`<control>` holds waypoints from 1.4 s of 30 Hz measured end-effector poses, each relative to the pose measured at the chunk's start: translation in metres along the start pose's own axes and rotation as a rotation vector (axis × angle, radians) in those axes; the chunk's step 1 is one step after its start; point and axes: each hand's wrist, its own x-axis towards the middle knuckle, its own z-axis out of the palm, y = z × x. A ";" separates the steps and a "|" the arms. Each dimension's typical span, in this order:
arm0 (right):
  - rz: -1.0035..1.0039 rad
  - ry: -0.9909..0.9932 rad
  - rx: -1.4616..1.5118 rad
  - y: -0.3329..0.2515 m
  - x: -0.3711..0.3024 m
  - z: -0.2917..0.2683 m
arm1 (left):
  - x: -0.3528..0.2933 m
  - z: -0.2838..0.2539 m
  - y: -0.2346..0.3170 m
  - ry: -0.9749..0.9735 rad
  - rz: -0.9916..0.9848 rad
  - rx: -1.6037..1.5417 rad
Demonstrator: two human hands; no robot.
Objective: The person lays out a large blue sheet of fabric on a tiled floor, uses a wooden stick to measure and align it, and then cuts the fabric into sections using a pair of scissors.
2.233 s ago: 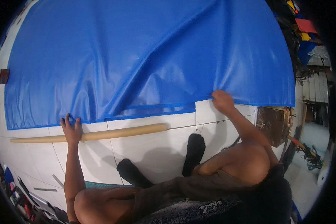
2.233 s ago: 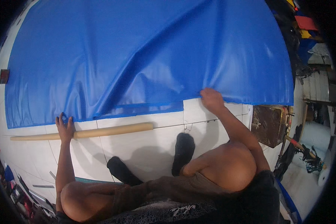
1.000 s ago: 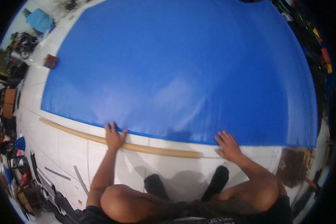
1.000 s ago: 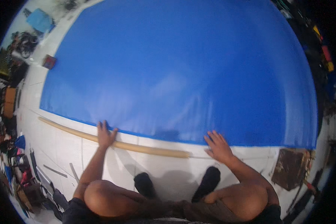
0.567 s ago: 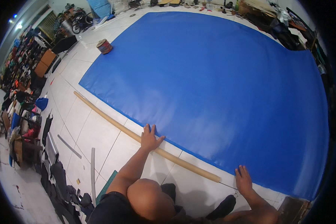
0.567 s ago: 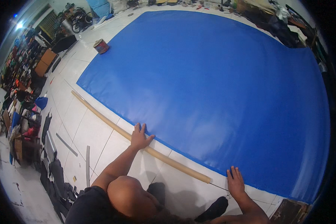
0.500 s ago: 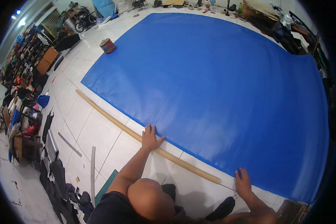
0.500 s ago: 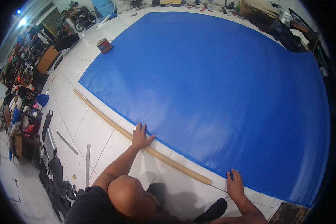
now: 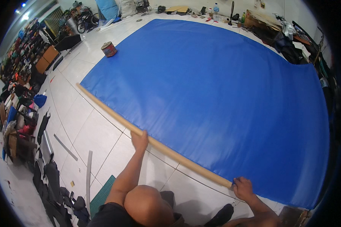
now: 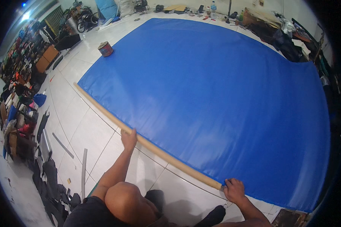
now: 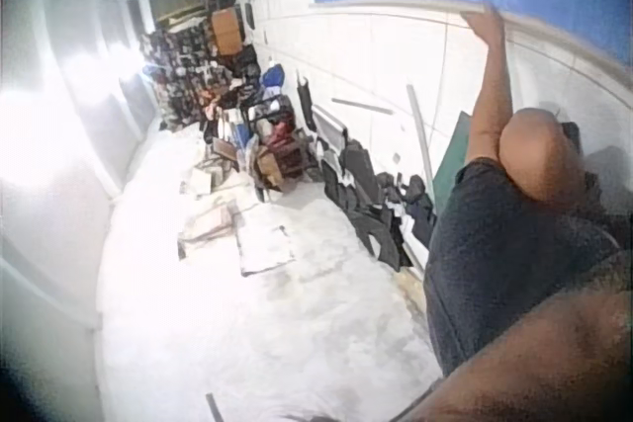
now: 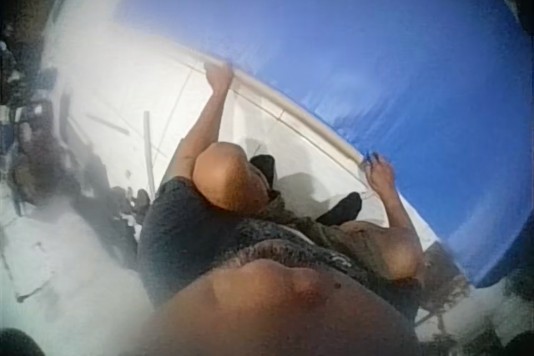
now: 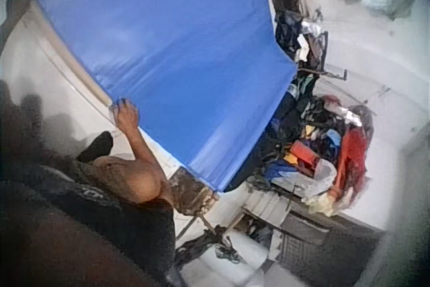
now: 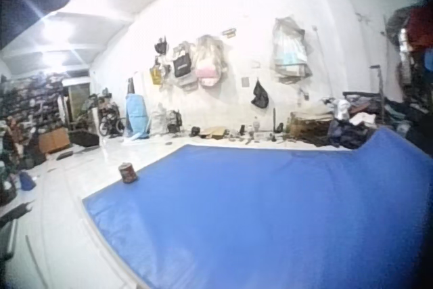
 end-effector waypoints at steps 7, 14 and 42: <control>-0.006 -0.232 -0.063 0.022 0.011 0.006 | 0.001 0.078 0.028 -0.264 0.006 -0.191; -0.034 -0.167 0.093 0.028 0.015 0.009 | -0.010 0.099 0.013 -0.276 -0.109 0.071; -0.020 -0.073 0.053 -0.106 0.109 0.023 | 0.027 0.031 -0.050 -0.015 0.408 0.035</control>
